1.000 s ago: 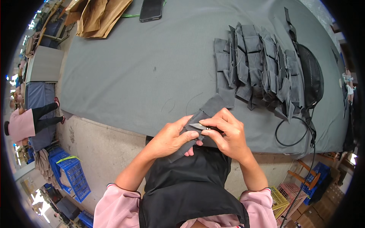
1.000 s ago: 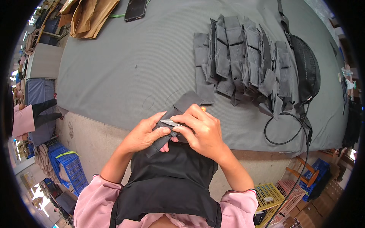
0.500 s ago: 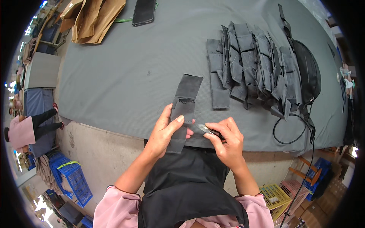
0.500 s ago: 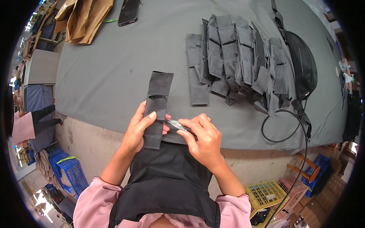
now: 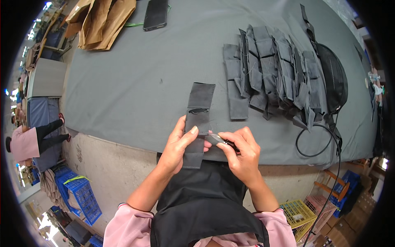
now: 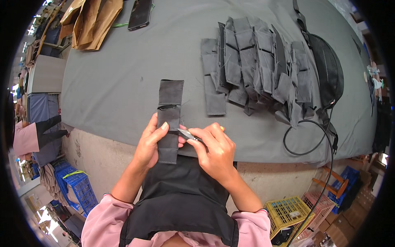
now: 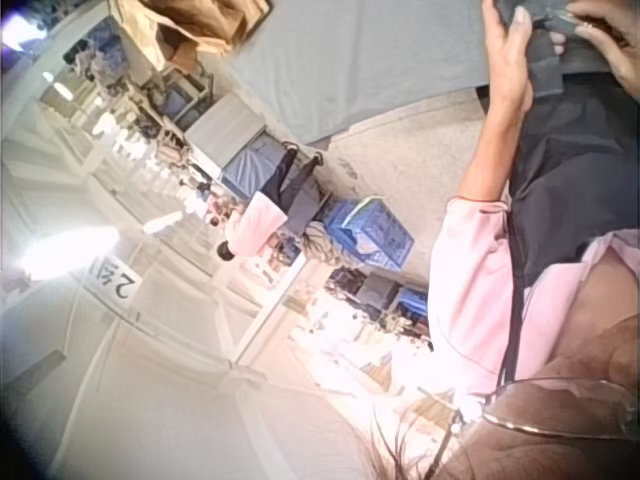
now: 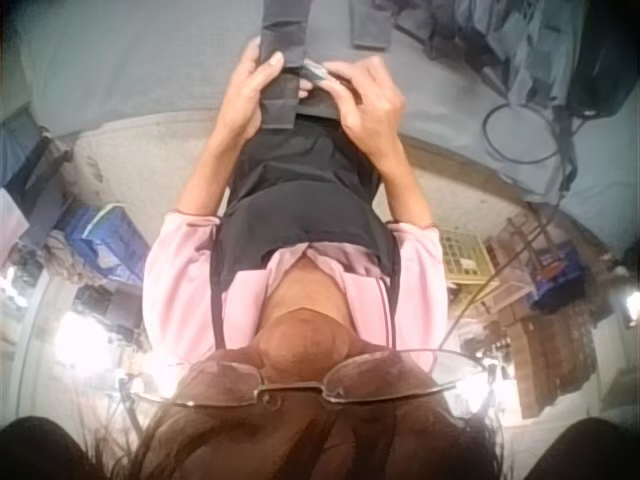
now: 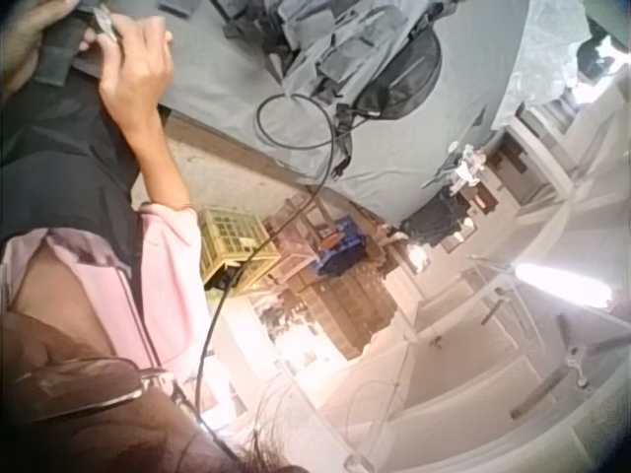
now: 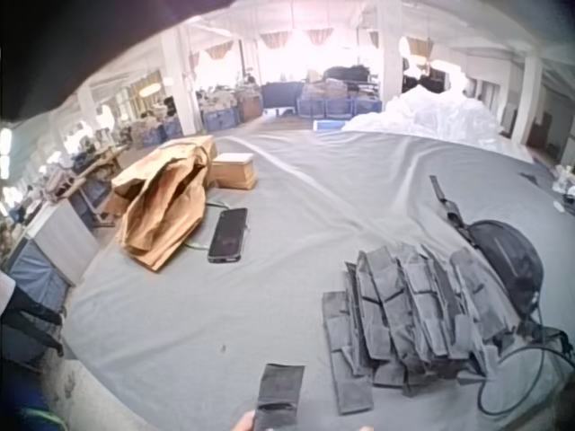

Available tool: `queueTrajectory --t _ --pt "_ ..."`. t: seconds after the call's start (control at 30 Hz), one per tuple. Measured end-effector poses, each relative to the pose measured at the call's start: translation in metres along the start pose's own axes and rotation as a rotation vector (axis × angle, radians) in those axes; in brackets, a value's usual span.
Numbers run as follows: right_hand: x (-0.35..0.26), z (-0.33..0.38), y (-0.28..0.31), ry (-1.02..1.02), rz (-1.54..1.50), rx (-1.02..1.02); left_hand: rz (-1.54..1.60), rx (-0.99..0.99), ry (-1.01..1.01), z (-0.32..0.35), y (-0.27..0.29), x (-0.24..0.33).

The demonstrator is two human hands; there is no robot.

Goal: The person uses a small knife to cut dark gray fabric straps into smaller pieces. They pick up a strap from a pile on the table, hold it with one hand, and slice through it with the knife in the other hand, repeating this process for multiple straps.

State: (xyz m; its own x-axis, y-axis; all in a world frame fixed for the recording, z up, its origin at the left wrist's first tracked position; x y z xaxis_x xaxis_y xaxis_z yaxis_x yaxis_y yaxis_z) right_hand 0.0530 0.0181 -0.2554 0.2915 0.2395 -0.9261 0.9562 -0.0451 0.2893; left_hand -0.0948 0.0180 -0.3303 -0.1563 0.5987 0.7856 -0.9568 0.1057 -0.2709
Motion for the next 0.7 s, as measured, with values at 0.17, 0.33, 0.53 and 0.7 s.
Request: queueTrajectory --t 0.17,0.33,0.53,0.7 --pt "-0.004 -0.005 -0.01 -0.027 0.017 -0.082 0.025 -0.006 -0.066 -0.003 0.002 -0.002" --pt "-0.003 -0.004 -0.004 -0.049 -0.173 -0.027 0.103 -0.056 -0.036 0.002 -0.001 0.002" --pt "0.027 0.003 -0.002 -0.174 -0.271 0.034 0.173 -0.09 -0.043 0.0 -0.003 0.0" --pt "0.018 -0.01 -0.003 -0.1 -0.225 0.073 0.16 -0.127 -0.075 0.003 -0.004 0.0"
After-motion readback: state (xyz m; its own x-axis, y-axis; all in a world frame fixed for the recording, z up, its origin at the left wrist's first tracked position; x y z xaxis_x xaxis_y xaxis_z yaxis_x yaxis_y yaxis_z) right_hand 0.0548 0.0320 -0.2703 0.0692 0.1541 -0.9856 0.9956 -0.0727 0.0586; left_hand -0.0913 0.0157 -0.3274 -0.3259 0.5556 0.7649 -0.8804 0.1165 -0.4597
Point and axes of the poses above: each hand's wrist, its own z-axis away from the middle knuckle, its own y-axis out of the back of the hand, x = y × z, the point moved 10 cm from there along -z, towards the middle knuckle, and after that the axes turned 13 degrees about -z, right-handed, at the moved point
